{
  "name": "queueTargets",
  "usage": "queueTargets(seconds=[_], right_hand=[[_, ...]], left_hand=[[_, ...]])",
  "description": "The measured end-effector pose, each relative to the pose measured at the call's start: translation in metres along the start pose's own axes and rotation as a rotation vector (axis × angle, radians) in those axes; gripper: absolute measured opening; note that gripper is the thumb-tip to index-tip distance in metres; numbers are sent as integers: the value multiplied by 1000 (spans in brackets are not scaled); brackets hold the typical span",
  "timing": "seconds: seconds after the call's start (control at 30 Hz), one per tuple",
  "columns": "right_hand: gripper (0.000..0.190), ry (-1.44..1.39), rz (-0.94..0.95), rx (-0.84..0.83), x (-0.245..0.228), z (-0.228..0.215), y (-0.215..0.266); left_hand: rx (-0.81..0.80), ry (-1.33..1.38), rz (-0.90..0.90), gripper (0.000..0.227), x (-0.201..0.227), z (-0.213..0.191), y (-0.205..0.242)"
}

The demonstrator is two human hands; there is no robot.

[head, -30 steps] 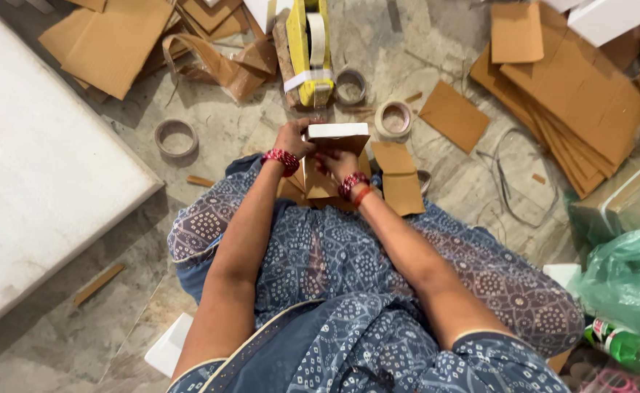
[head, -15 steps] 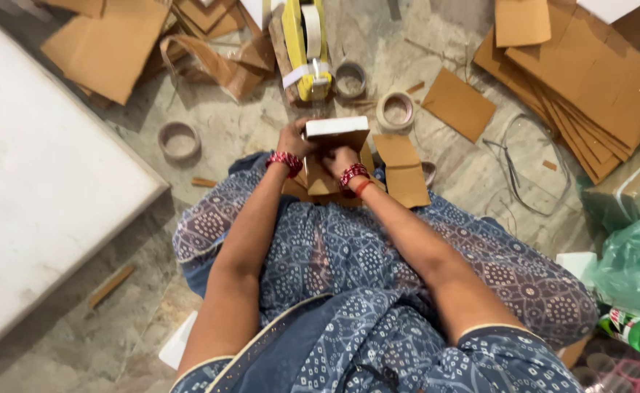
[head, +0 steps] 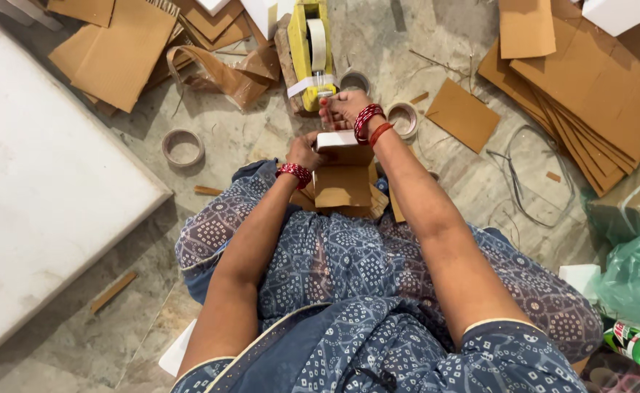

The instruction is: The person sits on the floor and assembles small cardboard boxes. They fold the cardboard flaps, insert white foam inserts into the boxes, and secure the edges using a yellow tape dispenser. The person handles multiple boxes sequentially, placing finished units aside.

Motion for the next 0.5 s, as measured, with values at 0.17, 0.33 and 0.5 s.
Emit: queueTargets(seconds=[0.17,0.33,0.5], right_hand=[[25,-66,12,-4,-3,6,9],[25,-34,-48,49,-3,3,32],[26,13,-31,72,-5,9,33]], left_hand=[[-30,-47,-25,44,5,-2,0],[0,-28,-19,42,-1,7,3],[40,-83,58,41,2,4,5]])
Point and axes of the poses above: each hand's wrist, its own y-axis away from the middle knuckle, its own z-axis out of the palm, x = y × z, the point moved 5 cm from there along -y, towards the middle knuckle
